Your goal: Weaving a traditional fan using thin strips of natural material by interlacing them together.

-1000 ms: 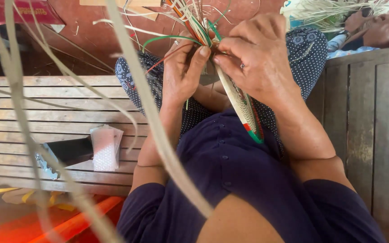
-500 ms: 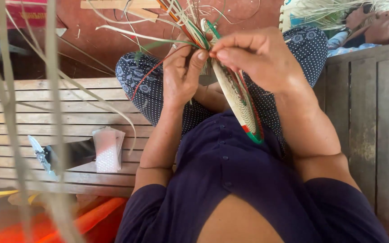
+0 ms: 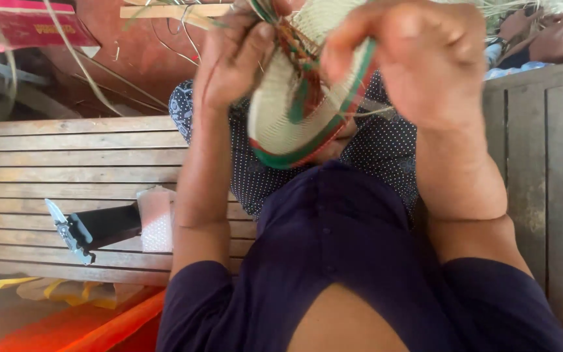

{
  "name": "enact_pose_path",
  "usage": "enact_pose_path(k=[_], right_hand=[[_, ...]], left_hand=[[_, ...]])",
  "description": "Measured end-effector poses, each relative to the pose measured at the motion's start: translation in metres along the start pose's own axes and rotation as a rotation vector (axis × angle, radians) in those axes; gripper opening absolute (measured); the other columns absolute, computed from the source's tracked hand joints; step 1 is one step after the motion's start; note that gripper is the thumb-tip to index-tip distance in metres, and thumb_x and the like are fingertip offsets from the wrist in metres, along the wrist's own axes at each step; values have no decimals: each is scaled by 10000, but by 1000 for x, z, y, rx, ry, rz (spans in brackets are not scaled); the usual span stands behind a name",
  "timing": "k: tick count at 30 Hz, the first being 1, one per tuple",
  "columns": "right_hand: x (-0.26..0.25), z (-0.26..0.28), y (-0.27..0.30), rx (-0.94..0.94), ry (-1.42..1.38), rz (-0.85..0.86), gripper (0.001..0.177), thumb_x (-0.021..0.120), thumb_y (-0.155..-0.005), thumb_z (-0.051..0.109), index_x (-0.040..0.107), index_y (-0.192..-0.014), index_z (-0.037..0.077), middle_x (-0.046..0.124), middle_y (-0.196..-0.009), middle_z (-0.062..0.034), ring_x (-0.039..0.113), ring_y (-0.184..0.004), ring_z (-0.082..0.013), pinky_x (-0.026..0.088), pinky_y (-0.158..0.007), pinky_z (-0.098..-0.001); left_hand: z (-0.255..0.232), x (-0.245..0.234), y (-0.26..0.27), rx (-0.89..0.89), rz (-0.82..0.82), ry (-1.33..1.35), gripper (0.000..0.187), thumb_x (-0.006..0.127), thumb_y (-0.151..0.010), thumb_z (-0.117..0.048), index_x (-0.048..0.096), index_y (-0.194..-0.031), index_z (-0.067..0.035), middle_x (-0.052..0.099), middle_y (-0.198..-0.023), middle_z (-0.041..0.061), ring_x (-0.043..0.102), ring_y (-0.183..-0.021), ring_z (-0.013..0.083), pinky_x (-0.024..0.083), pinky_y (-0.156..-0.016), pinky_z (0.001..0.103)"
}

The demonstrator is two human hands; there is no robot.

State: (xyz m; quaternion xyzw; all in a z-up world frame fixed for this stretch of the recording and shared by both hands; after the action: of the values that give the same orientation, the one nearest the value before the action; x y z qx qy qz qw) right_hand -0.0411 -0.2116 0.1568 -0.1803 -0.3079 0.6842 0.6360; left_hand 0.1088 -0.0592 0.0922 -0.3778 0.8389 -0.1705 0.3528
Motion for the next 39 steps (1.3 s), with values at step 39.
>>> enact_pose_path(k=[39], right_hand=[[45, -75, 47, -360, 1307, 16, 4, 696, -1025, 112, 700, -1024, 112, 663, -986, -60, 584, -807, -236, 387, -848, -424]], left_hand=[[23, 38, 17, -252, 141, 302, 235, 627, -1049, -204, 640, -841, -96, 564, -753, -36, 480, -709, 79, 390, -665, 258]])
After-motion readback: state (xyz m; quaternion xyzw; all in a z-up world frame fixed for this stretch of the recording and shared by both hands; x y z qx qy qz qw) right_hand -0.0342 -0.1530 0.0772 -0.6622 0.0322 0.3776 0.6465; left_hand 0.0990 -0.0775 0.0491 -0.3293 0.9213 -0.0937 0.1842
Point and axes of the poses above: each hand's wrist, its own y-axis away from the middle knuckle, its own x-axis out of the palm, z = x × y, the point moved 7 cm from there along -y, towards the middle knuckle
